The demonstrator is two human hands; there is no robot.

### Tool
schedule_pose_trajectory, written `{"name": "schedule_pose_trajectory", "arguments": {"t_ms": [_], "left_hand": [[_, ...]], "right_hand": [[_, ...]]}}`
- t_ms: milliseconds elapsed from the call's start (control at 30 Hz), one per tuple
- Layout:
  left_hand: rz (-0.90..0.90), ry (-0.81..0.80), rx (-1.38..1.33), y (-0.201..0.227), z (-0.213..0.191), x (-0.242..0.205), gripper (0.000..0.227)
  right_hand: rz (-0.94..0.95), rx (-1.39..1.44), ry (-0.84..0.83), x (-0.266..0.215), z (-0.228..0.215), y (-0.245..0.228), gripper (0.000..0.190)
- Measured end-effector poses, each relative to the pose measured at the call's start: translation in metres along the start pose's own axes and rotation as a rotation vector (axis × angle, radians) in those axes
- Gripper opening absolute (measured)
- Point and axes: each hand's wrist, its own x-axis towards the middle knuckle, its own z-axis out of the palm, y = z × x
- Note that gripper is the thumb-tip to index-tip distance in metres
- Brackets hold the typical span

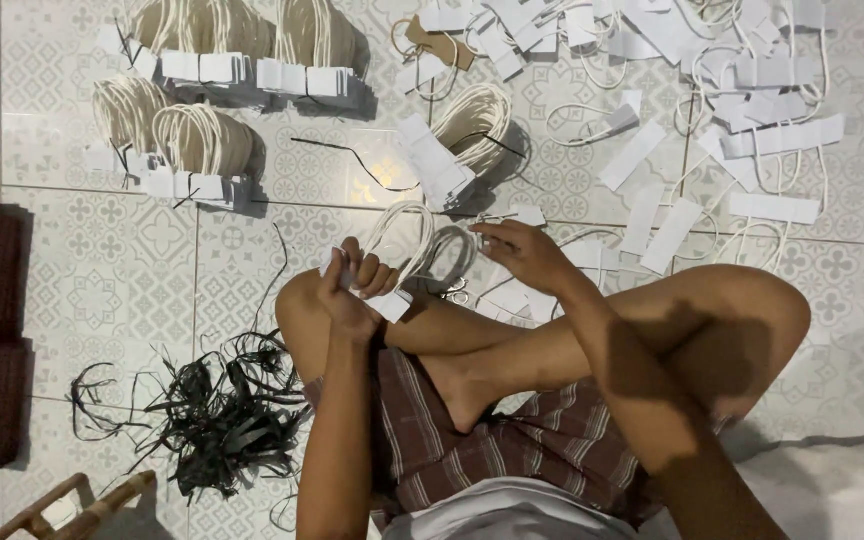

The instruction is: A person sitting on the floor threads white strings through paper tags and organizes them into bundles.

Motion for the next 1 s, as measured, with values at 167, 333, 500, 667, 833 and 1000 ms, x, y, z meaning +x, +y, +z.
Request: {"name": "schedule_pose_trajectory", "arguments": {"t_ms": [167, 333, 500, 667, 833, 1000], "left_hand": [[-0.02, -0.029, -0.055, -0.016, 0.0, 0.007, 0.036], [-0.024, -0.103, -0.082, -0.021, -0.008, 0.009, 0.035], [-0.094, -0.067, -0.013, -0.026, -0.005, 0.013, 0.034], [-0.171, -0.062, 0.044, -0.037, 0.001, 0.012, 0.032], [-0.299, -0.145, 0.051, -0.056, 0.008, 0.017, 0.028], [-0.375, -0.216, 0.14, -0.063, 0.017, 0.019, 0.037]], "right_hand": [[-0.041, -0.375, -0.125, -0.009, -0.001, -0.03, 0.042], [-0.133, -0.469, -0.075, -0.005, 0.003, -0.017, 0.031], [0.05, -0.281, 0.144, -0.007, 0.008, -0.004, 0.012], [0.096, -0.149, 0.414, -0.033, -0.008, -0.025, 0.013], [0.116, 0.238, 0.61, -0.053, -0.049, -0.032, 0.029], [0.169, 0.426, 0.524, -0.076, -0.06, -0.003, 0.021]]}}
